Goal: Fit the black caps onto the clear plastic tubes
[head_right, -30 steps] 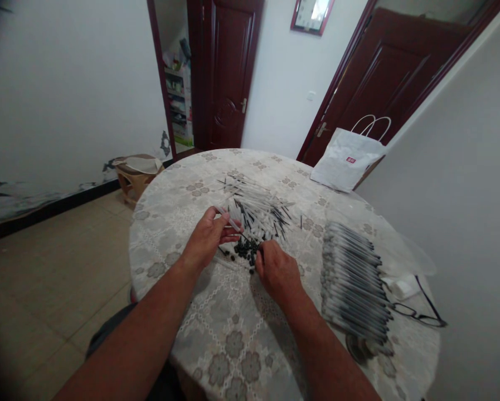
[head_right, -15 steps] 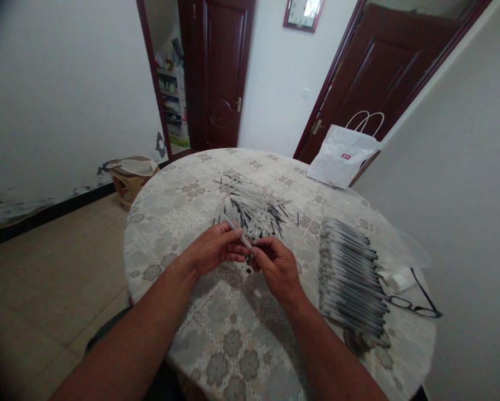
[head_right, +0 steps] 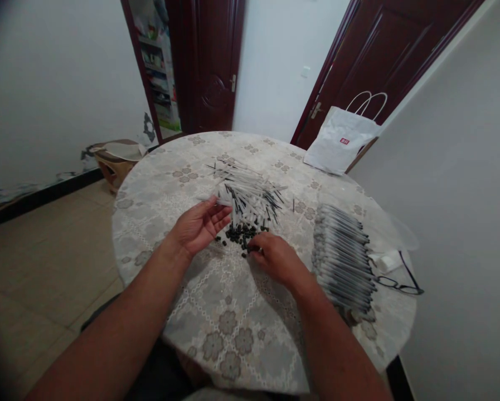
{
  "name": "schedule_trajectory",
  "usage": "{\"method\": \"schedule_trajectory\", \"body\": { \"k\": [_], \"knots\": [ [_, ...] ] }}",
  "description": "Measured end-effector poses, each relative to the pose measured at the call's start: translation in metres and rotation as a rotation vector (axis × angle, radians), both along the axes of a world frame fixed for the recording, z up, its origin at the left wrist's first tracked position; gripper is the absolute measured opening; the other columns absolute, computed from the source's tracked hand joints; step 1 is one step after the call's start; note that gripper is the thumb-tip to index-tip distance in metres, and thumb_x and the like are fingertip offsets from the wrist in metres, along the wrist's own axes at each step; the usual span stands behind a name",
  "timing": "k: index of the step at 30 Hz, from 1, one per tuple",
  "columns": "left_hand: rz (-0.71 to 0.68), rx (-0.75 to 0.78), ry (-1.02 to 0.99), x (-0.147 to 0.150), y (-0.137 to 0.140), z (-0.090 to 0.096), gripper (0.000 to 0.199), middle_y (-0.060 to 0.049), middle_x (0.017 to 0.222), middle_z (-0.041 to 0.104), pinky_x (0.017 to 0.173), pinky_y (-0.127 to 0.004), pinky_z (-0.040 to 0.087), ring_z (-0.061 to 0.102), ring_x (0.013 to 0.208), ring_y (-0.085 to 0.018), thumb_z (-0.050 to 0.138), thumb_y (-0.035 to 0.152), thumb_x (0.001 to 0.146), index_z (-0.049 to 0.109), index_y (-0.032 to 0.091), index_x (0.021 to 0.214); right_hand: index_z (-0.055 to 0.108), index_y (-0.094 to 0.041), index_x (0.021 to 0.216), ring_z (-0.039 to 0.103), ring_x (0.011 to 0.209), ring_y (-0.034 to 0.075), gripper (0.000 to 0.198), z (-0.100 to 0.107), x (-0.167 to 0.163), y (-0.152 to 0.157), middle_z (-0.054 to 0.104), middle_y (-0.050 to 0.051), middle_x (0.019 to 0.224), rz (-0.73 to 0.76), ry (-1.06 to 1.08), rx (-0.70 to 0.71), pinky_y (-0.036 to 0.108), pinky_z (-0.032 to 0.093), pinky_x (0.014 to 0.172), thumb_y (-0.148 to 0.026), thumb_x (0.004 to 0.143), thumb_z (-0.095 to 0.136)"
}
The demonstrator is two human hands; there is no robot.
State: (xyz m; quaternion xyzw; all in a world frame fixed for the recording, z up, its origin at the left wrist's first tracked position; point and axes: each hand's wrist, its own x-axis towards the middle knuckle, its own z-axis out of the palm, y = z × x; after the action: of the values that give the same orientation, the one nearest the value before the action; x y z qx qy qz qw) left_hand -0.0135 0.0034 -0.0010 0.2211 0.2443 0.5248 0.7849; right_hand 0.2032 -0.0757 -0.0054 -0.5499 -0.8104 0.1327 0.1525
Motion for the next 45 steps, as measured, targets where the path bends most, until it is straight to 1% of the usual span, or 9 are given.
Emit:
{"method": "schedule_trajectory", "body": {
  "k": [6,9,12,15,20,23,28,33,45],
  "knots": [
    [-0.01,0.037,0.012,0.003,-0.003,-0.002,0.009,-0.01,0.091,0.076,0.073,-0.031,0.063,0.076,0.084,-0.019,0.068,0.022,0.091,0.064,0.014,0.092,0.071,-0.023,0.102,0.063,0.085,0.017,0.015,-0.008,-0.024,-0.005,0.066,0.004,0.098,0.009,-0.276,-0.036,0.024,0.04,0.074,-0.023,0.096,0.057],
    [-0.019,0.045,0.031,0.003,-0.004,-0.002,0.012,-0.01,0.091,0.076,0.075,-0.031,0.063,0.076,0.085,-0.019,0.07,0.023,0.089,0.064,0.015,0.094,0.068,-0.021,0.1,0.062,0.081,0.016,0.012,-0.011,-0.03,-0.005,0.065,0.004,0.098,-0.014,-0.315,-0.021,0.024,0.04,0.07,-0.023,0.095,0.057],
    [-0.037,0.057,0.042,0.003,-0.005,-0.002,0.014,-0.01,0.093,0.076,0.074,-0.032,0.063,0.076,0.086,-0.02,0.072,0.024,0.088,0.062,0.015,0.093,0.065,-0.02,0.102,0.061,0.085,0.016,0.013,-0.011,-0.03,-0.005,0.065,0.005,0.1,0.013,-0.164,0.026,0.025,0.042,0.074,-0.018,0.093,0.055],
    [-0.061,0.069,0.05,0.004,-0.006,-0.002,0.016,-0.009,0.094,0.075,0.071,-0.032,0.063,0.076,0.084,-0.022,0.073,0.024,0.088,0.06,0.016,0.094,0.063,-0.019,0.102,0.06,0.082,0.016,0.013,-0.012,-0.028,-0.003,0.065,0.003,0.091,-0.04,0.174,0.066,0.026,0.044,0.075,-0.019,0.091,0.055],
    [-0.125,0.095,0.07,0.006,-0.008,-0.003,0.015,-0.011,0.096,0.074,0.07,-0.033,0.063,0.076,0.085,-0.022,0.07,0.022,0.09,0.059,0.014,0.096,0.063,-0.021,0.11,0.058,0.062,0.013,0.025,-0.019,-0.03,0.003,0.065,-0.001,0.079,-0.274,0.922,-0.007,0.023,0.044,0.054,-0.037,0.091,0.063],
    [-0.167,0.111,0.095,0.007,-0.009,-0.004,0.015,-0.013,0.1,0.074,0.073,-0.033,0.064,0.076,0.086,-0.023,0.069,0.021,0.09,0.06,0.014,0.1,0.065,-0.02,0.104,0.054,0.054,0.011,0.027,-0.02,-0.032,0.005,0.066,-0.001,0.075,-0.33,1.128,-0.01,0.021,0.038,0.044,-0.041,0.087,0.07],
    [-0.223,0.13,0.118,0.008,-0.009,-0.008,0.017,-0.014,0.103,0.074,0.074,-0.034,0.063,0.076,0.088,-0.023,0.068,0.02,0.091,0.059,0.015,0.104,0.065,-0.021,0.099,0.049,0.049,0.009,0.025,-0.02,-0.034,0.005,0.061,-0.005,0.065,-0.378,1.212,0.035,0.02,0.036,0.042,-0.039,0.084,0.076],
    [-0.254,0.15,0.118,0.01,-0.009,-0.009,0.021,-0.014,0.103,0.074,0.075,-0.034,0.063,0.076,0.089,-0.024,0.071,0.022,0.089,0.058,0.015,0.103,0.065,-0.021,0.097,0.051,0.05,0.008,0.027,-0.022,-0.033,0.006,0.065,-0.003,0.074,-0.392,1.215,0.052,0.02,0.038,0.043,-0.038,0.081,0.078],
    [-0.258,0.155,0.118,0.011,-0.011,-0.008,0.022,-0.013,0.102,0.075,0.075,-0.035,0.063,0.076,0.088,-0.023,0.073,0.023,0.087,0.058,0.016,0.102,0.065,-0.021,0.095,0.053,0.052,0.009,0.026,-0.025,-0.033,0.009,0.066,-0.002,0.076,-0.378,1.173,0.064,0.021,0.041,0.046,-0.038,0.08,0.078]
  ]
}}
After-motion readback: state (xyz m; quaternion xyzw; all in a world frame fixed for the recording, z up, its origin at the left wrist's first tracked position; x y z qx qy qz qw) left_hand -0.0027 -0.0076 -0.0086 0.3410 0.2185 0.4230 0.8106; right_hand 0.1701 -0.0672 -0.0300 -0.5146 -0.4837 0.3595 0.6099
